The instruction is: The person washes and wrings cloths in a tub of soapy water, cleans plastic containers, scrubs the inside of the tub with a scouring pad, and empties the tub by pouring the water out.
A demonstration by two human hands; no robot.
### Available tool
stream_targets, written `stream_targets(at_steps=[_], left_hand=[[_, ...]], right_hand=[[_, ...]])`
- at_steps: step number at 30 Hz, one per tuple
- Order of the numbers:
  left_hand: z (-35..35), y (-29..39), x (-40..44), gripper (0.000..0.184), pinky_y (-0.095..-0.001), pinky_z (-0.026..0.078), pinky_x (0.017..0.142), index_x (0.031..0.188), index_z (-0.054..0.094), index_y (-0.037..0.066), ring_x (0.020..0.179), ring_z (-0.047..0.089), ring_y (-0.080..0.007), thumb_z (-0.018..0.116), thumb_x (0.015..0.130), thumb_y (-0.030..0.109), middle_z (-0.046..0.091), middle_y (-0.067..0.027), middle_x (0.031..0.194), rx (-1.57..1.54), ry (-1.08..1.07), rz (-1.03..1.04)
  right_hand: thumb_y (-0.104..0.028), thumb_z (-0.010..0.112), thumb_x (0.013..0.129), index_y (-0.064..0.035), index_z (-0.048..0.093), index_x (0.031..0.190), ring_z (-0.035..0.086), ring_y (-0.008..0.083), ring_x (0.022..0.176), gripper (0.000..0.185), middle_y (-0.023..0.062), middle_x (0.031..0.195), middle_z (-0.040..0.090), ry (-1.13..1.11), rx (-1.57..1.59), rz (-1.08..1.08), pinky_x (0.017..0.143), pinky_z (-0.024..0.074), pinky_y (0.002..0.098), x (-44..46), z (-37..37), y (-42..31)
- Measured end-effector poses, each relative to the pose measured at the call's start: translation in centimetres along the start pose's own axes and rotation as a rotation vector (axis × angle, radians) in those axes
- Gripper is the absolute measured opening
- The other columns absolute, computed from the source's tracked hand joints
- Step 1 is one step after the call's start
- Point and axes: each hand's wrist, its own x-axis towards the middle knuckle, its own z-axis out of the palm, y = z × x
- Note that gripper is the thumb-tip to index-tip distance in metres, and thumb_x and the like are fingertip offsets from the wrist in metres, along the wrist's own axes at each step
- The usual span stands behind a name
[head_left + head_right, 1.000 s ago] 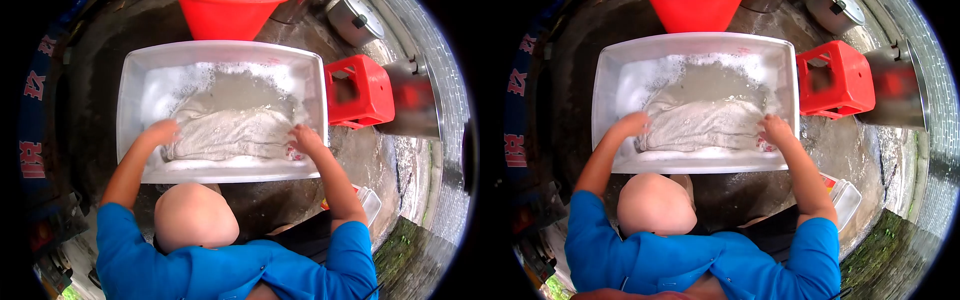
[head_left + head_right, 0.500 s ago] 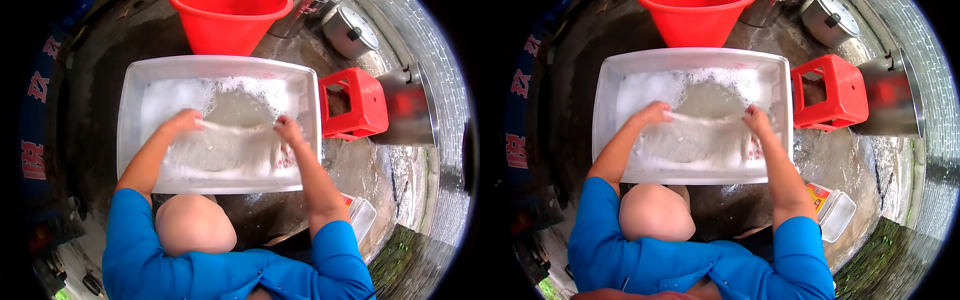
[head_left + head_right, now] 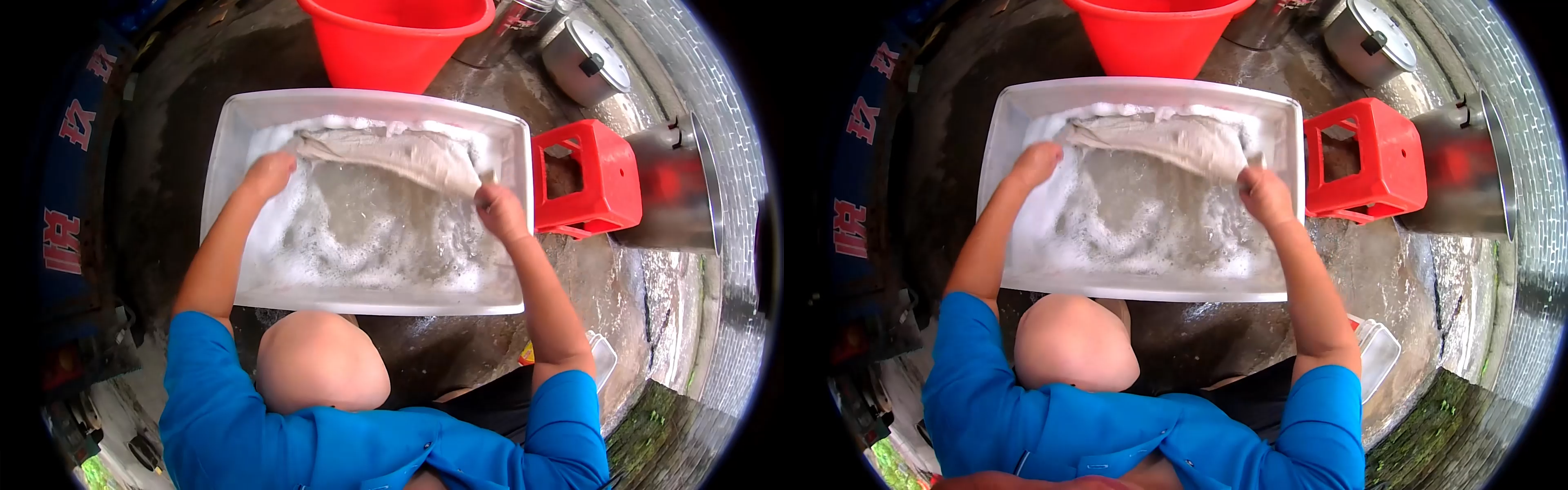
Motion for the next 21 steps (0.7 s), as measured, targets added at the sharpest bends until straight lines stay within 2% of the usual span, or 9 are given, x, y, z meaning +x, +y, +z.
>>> stream_targets(at_steps=[5,7,9,10,12,14,16,19,21], left_hand=[[2.4,2.5,-4.4,0.022,-0.0402,0.037,0.095,0.095,0.064,0.012,0.111,0.047,-0.0286,0.061,0.074,0.005,0.053,-0.0110,0.119,-0.029,-0.317,-0.035],[2.3,6.9,-4.5,0.029,-0.0441,0.020,0.109,0.103,0.063,0.016,0.119,0.042,-0.0220,0.059,0.077,0.004,0.048,-0.0056,0.126,0.149,0.097,0.088],[6.1,7.9,-2.8,0.029,-0.0525,0.006,0.110,0.102,0.061,0.015,0.114,0.045,-0.0241,0.062,0.075,0.007,0.055,-0.0047,0.110,0.146,0.398,0.454],[6.8,8.8,-2.1,0.029,-0.0525,0.006,0.110,0.102,0.061,0.015,0.114,0.045,-0.0241,0.062,0.075,0.007,0.055,-0.0047,0.110,0.141,0.400,0.450],[8.2,10.1,-0.7,0.024,-0.0496,0.007,0.112,0.098,0.062,0.014,0.114,0.047,-0.0227,0.057,0.077,0.005,0.057,-0.0053,0.110,0.426,-0.381,0.397],[10.6,9.5,-1.9,0.018,-0.0472,0.021,0.108,0.093,0.061,0.013,0.103,0.055,-0.0241,0.053,0.078,0.007,0.062,-0.0077,0.100,0.356,-0.425,0.342],[10.3,9.1,-4.4,0.017,-0.0444,0.044,0.089,0.097,0.064,0.012,0.089,0.062,-0.0250,0.054,0.082,0.013,0.065,-0.0089,0.092,0.330,-0.537,0.451],[7.4,8.2,-7.1,0.017,-0.0429,0.048,0.074,0.092,0.065,0.012,0.083,0.062,-0.0271,0.056,0.083,0.024,0.065,-0.0093,0.089,0.302,-0.706,0.618],[5.7,6.1,-6.4,0.020,-0.0399,0.048,0.076,0.088,0.065,0.012,0.085,0.062,-0.0284,0.056,0.084,0.029,0.065,-0.0103,0.088,-0.081,-0.629,0.376]], right_hand=[[-0.009,0.060,0.069,-0.0115,0.056,0.081,0.057,0.0279,0.084,0.012,0.0082,0.081,0.056,-0.291,-0.152,-0.024,0.076,0.0469,0.0374,-5.1,3.3,-0.2],[-0.010,0.061,0.070,-0.0117,0.056,0.081,0.056,0.0275,0.084,0.013,0.0082,0.080,0.055,-0.287,-0.144,-0.003,0.077,0.0465,0.0365,-5.8,3.6,-0.7],[-0.011,0.059,0.072,-0.0115,0.056,0.082,0.056,0.0289,0.085,0.011,0.0095,0.082,0.056,-0.286,-0.119,0.017,0.077,0.0467,0.0381,-6.0,3.3,-1.0],[-0.012,0.058,0.075,-0.0114,0.056,0.084,0.056,0.0303,0.085,0.009,0.0107,0.084,0.057,-0.283,-0.090,0.042,0.077,0.0468,0.0396,-6.3,3.2,-1.2],[-0.014,0.055,0.078,-0.0117,0.057,0.088,0.057,0.0318,0.088,0.011,0.0123,0.088,0.059,-0.407,-0.138,0.158,0.078,0.0468,0.0410,-7.2,3.6,-1.0],[-0.015,0.053,0.081,-0.0121,0.057,0.093,0.058,0.0333,0.091,0.013,0.0139,0.093,0.060,-0.525,-0.181,0.292,0.079,0.0469,0.0425,-9.3,4.1,-0.7],[-0.017,0.050,0.084,-0.0135,0.057,0.105,0.059,0.0342,0.096,0.022,0.0155,0.102,0.061,-0.871,-0.263,0.316,0.080,0.0472,0.0450,-11.5,4.2,-0.4],[-0.017,0.054,0.081,-0.0148,0.061,0.104,0.061,0.0289,0.096,0.024,0.0119,0.101,0.064,-1.054,-0.355,0.235,0.079,0.0487,0.0436,-9.8,3.8,0.6],[-0.016,0.058,0.078,-0.0140,0.067,0.090,0.062,0.0260,0.095,0.015,0.0092,0.097,0.065,-1.008,-0.485,0.134,0.076,0.0503,0.0406,-7.2,2.7,1.0]])
